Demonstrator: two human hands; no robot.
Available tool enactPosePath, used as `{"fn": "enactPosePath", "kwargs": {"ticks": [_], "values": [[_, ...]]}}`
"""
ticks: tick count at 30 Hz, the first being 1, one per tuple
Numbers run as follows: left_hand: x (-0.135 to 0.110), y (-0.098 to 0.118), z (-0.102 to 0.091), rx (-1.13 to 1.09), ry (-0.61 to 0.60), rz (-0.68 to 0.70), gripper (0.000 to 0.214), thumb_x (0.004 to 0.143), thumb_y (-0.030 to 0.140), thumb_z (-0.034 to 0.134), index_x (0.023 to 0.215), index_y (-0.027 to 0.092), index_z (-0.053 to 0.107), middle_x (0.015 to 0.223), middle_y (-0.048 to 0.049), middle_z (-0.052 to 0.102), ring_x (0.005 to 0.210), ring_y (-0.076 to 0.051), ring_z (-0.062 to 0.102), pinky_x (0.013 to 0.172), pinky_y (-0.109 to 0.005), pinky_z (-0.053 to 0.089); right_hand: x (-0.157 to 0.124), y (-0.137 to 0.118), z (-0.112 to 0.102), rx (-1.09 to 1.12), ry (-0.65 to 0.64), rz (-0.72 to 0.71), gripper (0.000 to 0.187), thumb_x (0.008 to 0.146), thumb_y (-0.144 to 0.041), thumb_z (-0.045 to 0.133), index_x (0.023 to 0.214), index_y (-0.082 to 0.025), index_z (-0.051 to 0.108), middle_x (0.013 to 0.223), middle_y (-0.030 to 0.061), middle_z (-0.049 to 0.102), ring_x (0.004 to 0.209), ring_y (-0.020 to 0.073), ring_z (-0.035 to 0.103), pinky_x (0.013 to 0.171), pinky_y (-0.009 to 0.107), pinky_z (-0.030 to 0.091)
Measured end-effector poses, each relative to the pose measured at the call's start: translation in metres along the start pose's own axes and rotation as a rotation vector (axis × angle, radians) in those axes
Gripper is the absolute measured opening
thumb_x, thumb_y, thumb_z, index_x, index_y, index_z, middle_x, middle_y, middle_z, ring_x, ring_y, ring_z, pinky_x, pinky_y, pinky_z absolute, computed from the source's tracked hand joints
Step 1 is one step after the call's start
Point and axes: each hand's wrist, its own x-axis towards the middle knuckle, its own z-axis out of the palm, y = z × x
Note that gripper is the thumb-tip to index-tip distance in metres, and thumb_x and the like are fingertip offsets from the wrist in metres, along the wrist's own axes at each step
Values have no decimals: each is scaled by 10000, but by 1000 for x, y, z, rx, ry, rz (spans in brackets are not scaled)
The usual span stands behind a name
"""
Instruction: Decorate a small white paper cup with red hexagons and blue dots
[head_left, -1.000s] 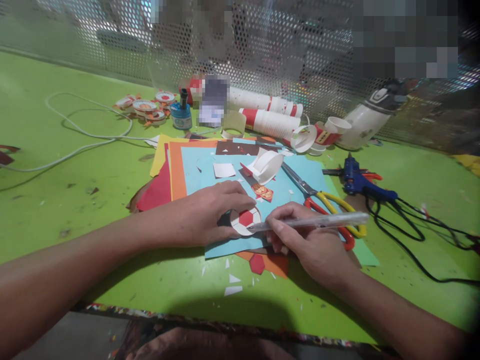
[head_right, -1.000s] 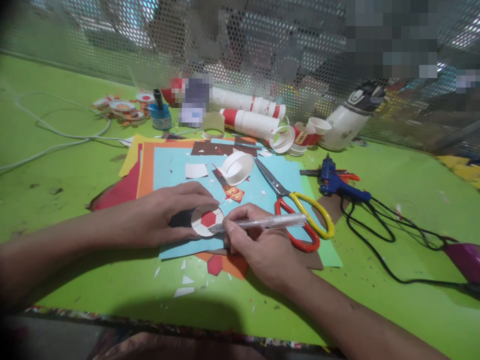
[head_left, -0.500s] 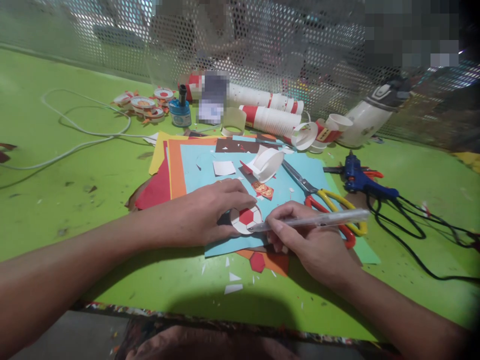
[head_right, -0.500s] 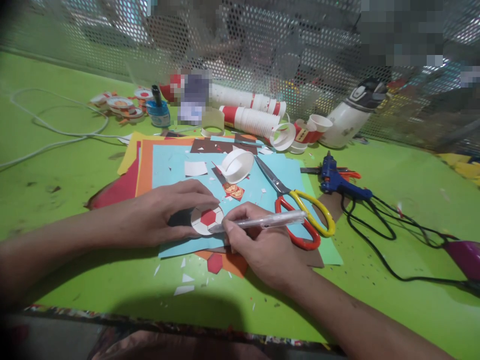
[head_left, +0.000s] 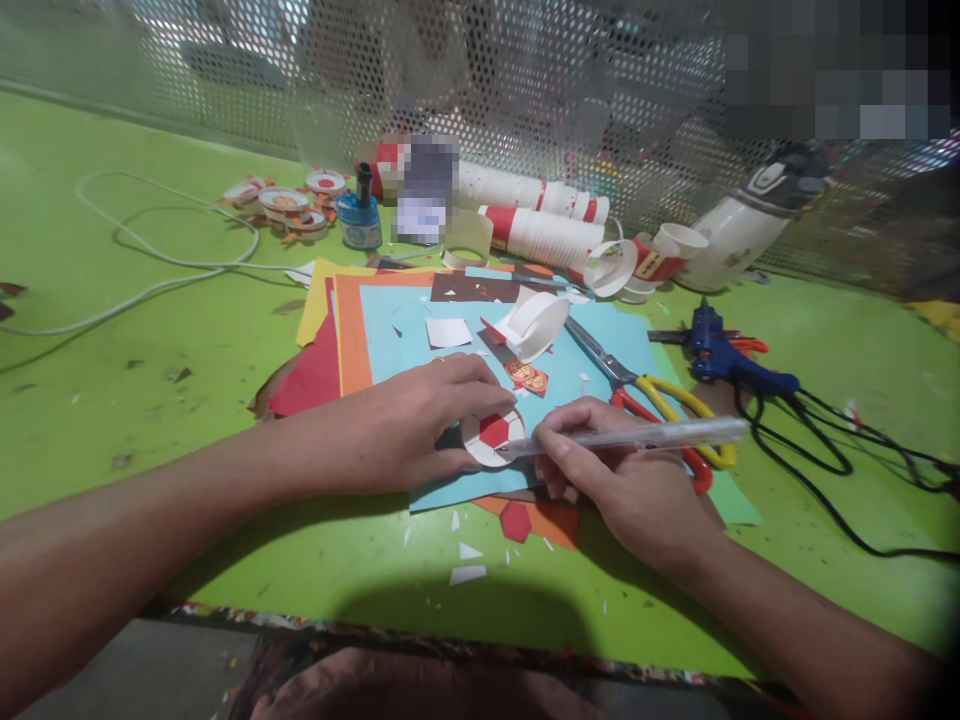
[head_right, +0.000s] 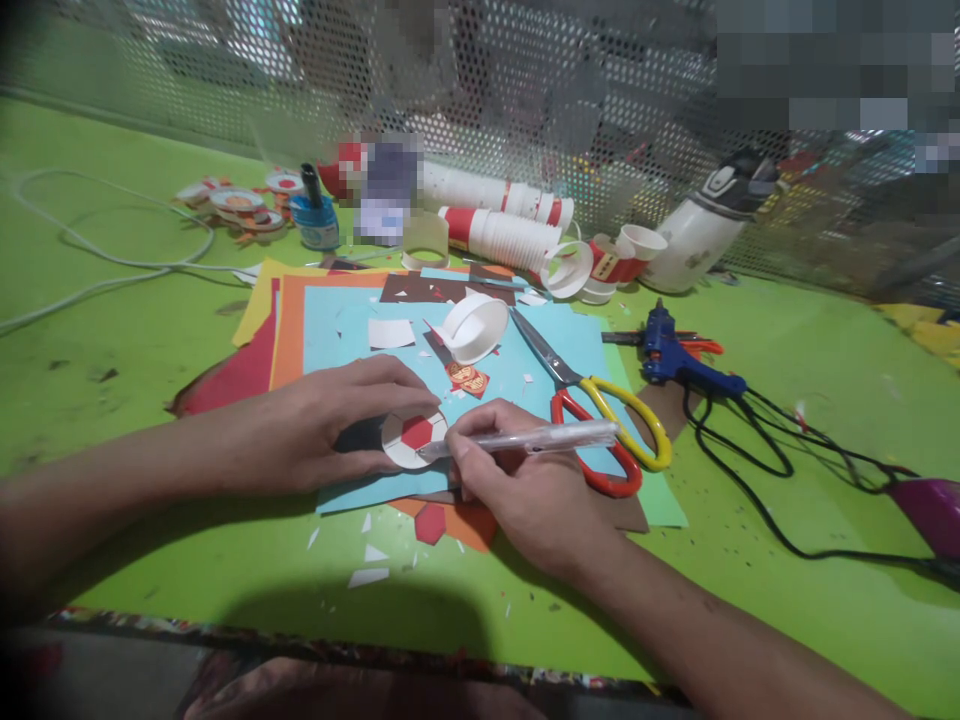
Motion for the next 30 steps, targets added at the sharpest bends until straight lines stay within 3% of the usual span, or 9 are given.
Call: {"fn": "enactPosePath", "kwargs": {"ticks": [20,30], "values": [[-1,2,1,22,49,43,313,909,179,581,1223,164,586,1173,-102,568,1064,-207,557,914,-321,480,-1,-5,-1,-141,-26,17,141,905,-242,570,775,-203,610,623,-26,628,556,103,563,546,230,466],[-1,5,1,64,51,51,304,927,200,578,1226,146,581,1163,-109,564,1049,-216,551,915,-345,484,-1,-3,-1,-15,-5,6,128,918,-283,584,807,-223,610,618,-43,627,541,83,576,521,187,471]]}}
